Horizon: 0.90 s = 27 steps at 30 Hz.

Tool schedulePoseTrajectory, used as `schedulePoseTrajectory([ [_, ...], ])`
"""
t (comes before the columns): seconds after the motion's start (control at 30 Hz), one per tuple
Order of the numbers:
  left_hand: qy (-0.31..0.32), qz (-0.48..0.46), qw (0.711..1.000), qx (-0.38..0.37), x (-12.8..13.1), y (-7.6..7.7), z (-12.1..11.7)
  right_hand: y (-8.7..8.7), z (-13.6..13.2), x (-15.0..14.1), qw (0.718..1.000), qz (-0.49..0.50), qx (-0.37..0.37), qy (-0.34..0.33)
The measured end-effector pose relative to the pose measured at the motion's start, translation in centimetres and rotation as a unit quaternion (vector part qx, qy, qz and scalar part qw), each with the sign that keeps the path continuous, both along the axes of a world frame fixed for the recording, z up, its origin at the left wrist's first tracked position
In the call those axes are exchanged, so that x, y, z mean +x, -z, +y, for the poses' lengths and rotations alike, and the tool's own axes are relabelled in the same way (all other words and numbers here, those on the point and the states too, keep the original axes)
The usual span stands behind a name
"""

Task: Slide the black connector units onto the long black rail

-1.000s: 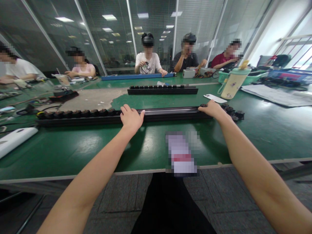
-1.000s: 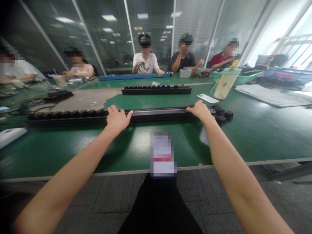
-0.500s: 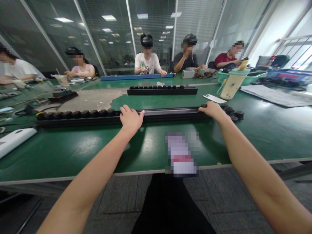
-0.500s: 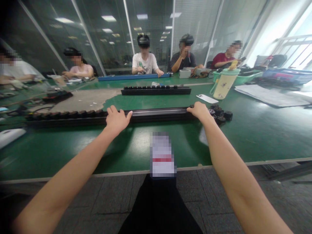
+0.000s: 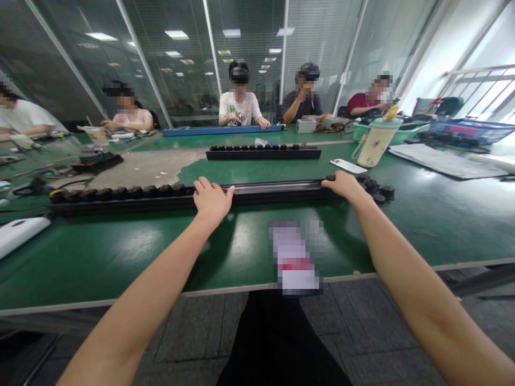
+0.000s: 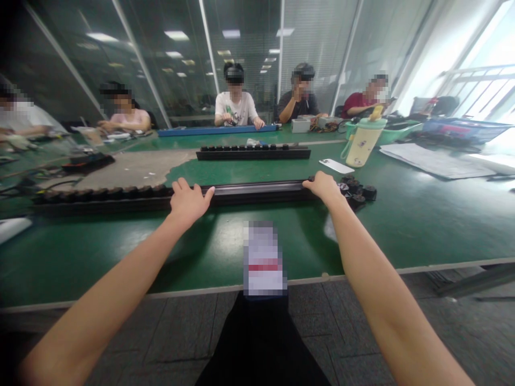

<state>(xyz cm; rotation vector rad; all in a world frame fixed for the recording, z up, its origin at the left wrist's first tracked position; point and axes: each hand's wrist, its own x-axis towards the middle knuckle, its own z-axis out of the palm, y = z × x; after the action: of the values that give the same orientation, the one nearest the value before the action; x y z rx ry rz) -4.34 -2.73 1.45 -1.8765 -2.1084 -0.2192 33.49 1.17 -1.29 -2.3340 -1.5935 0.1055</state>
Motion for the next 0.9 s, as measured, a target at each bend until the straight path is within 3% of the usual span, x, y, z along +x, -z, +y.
schedulePoseTrajectory([
  [0.9,0.002,0.0,1.0,0.001,0.03,-0.06,-0.17,-0.06,0.14,0.16,1.0,0.009,0.013,-0.002],
])
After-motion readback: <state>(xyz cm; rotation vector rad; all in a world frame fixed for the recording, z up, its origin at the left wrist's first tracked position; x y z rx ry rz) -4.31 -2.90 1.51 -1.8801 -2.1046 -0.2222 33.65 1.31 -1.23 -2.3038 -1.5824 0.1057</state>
